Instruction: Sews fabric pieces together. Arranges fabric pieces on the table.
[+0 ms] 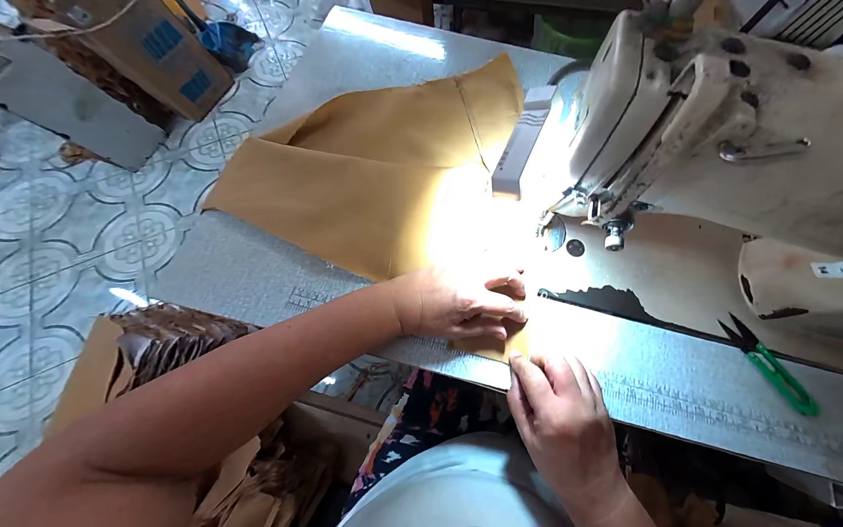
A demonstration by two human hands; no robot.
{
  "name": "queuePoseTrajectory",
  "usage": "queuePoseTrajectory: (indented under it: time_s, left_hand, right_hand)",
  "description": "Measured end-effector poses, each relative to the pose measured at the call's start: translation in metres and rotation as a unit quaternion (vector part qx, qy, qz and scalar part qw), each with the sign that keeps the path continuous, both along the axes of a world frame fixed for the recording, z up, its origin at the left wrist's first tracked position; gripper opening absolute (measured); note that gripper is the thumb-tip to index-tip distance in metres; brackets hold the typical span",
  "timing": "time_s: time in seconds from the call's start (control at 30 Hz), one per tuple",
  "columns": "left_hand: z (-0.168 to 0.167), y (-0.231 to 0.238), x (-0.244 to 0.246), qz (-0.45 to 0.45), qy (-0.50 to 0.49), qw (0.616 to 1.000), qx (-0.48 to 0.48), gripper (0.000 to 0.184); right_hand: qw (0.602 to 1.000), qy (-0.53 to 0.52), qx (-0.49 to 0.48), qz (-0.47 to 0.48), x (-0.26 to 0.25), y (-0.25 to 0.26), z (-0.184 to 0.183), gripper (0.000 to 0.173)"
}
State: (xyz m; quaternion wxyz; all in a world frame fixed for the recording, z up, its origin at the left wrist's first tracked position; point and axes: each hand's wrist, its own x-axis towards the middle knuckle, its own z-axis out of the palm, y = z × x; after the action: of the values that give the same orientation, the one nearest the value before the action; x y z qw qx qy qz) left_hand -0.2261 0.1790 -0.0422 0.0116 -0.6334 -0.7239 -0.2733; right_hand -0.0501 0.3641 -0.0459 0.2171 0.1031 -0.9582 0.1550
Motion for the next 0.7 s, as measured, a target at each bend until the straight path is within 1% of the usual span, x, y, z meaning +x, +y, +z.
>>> queuePoseTrajectory:
  time_s: [0.17,0.27,0.4,0.5,0.6,0.63,0.7]
  left_hand:
    - [0.001,0.007,-0.018,0.004,-0.014,1.0,0.011,0.022]
    - [0.002,0.011,-0.037,0.001,-0.015,1.0,0.004,0.024]
    - [0.006,0.018,-0.061,-0.004,0.01,1.0,-0.017,0.029]
    - [0.011,0.02,-0.073,0.004,-0.017,0.999,-0.044,0.031]
    - [0.012,0.021,-0.076,0.006,-0.005,0.999,-0.047,0.031]
    - [0.013,0.021,-0.072,0.012,0.019,0.999,-0.044,0.031]
    - [0.019,0.02,-0.053,0.055,0.064,0.996,-0.042,0.027]
  right_hand:
    - [0.999,-0.024,0.027,-0.003,-0.016,0.004,0.007,0.024]
    - [0.999,-0.027,0.028,-0.004,-0.033,0.006,0.008,0.024]
    - [0.999,-0.021,0.038,-0.005,-0.055,0.01,0.007,0.026]
    - [0.998,-0.019,0.051,-0.015,-0.065,0.011,0.006,0.026]
    - [0.998,-0.021,0.052,-0.018,-0.068,0.012,0.005,0.027]
    - [0.998,-0.02,0.053,-0.019,-0.067,0.012,0.005,0.027]
    - [0.998,-0.017,0.057,-0.02,-0.066,0.012,0.003,0.028]
